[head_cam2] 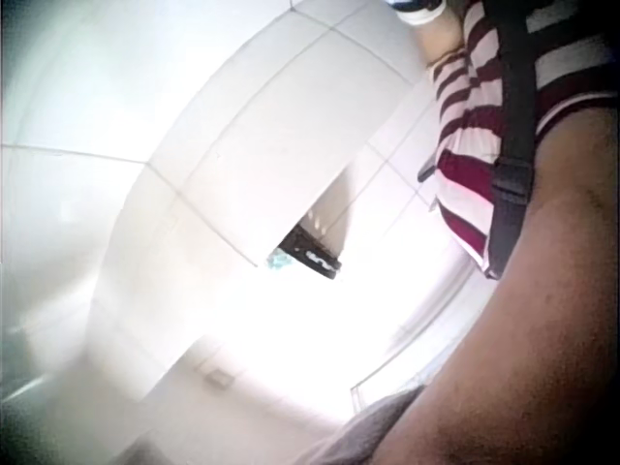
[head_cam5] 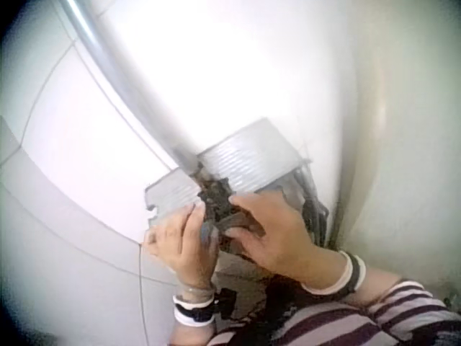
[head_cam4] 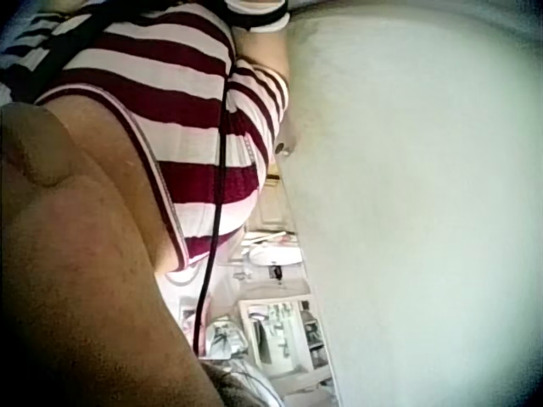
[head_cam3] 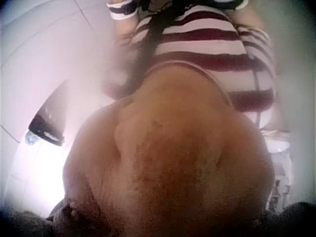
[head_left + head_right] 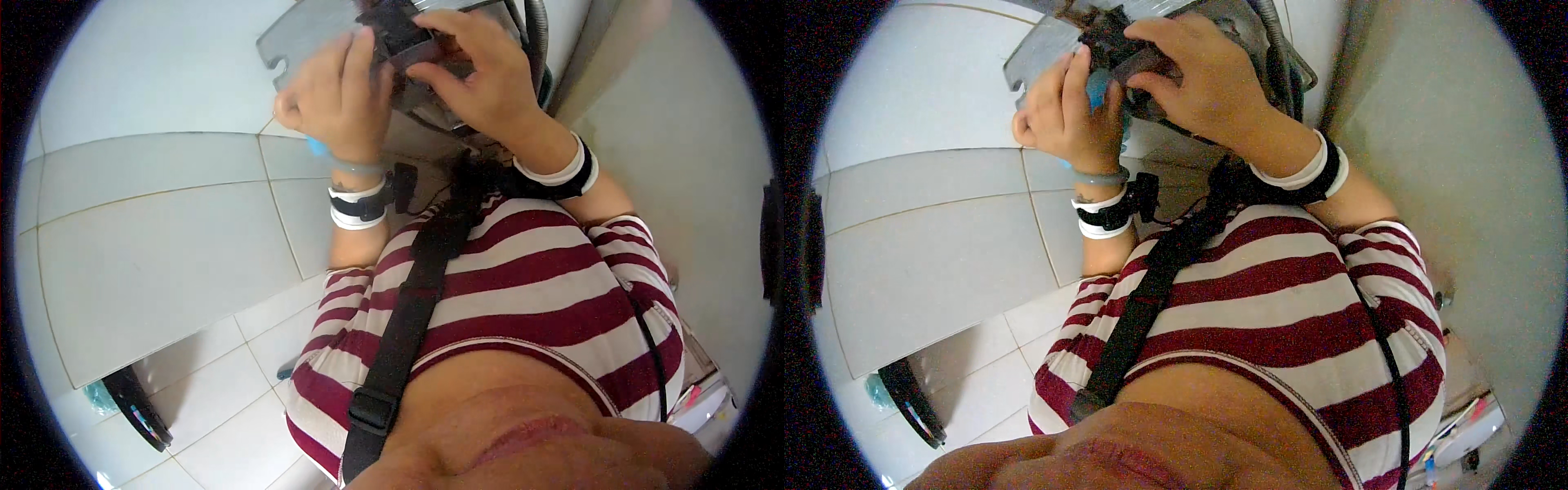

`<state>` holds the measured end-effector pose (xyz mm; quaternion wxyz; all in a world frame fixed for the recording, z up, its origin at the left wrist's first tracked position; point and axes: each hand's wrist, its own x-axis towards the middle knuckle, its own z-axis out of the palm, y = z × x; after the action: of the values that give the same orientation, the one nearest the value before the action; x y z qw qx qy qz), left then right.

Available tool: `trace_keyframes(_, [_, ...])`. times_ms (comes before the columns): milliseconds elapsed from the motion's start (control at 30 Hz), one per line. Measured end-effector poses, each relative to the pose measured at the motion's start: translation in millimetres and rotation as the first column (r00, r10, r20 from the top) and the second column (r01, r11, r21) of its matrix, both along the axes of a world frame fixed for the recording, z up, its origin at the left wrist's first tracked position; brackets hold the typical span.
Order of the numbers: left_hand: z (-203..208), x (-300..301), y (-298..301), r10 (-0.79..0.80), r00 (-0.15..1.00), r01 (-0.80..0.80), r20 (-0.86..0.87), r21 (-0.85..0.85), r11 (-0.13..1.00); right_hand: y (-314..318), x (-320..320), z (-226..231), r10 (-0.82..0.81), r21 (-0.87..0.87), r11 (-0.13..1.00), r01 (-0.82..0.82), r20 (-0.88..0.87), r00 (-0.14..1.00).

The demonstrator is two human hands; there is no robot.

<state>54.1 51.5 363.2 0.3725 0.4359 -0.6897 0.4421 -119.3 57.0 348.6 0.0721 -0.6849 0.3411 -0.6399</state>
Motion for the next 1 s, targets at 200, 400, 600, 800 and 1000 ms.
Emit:
trace_keyframes(200, [9.0,-25.6,-28.3,-0.128,0.990,0.119,-0.066,-0.129,0.985,-16.8,-31.7,1.5,0.057,0.047,0.997,-0.055,-0.040,0.998])
trace_keyframes(400, [21.9,-29.7,-26.7,-0.140,0.990,0.141,0.018,-0.125,0.982,-22.3,-29.5,-13.7,0.249,0.096,0.958,-0.270,0.184,0.951])
trace_keyframes(600, [42.9,-35.1,-13.9,-0.261,0.960,0.274,-0.104,0.149,0.950,-33.2,-24.9,-17.7,0.384,0.118,0.888,-0.445,0.342,0.858])
trace_keyframes(800, [40.8,-34.1,-2.1,-0.224,0.964,0.249,-0.143,0.187,0.950,-38.2,-32.4,-17.0,0.163,0.322,0.917,-0.235,0.234,0.958])
trace_keyframes(1000, [9.9,-23.9,-24.0,-0.271,0.949,0.269,-0.164,-0.033,0.963,-50.4,-36.1,-25.9,0.360,0.198,0.883,-0.425,0.291,0.886])
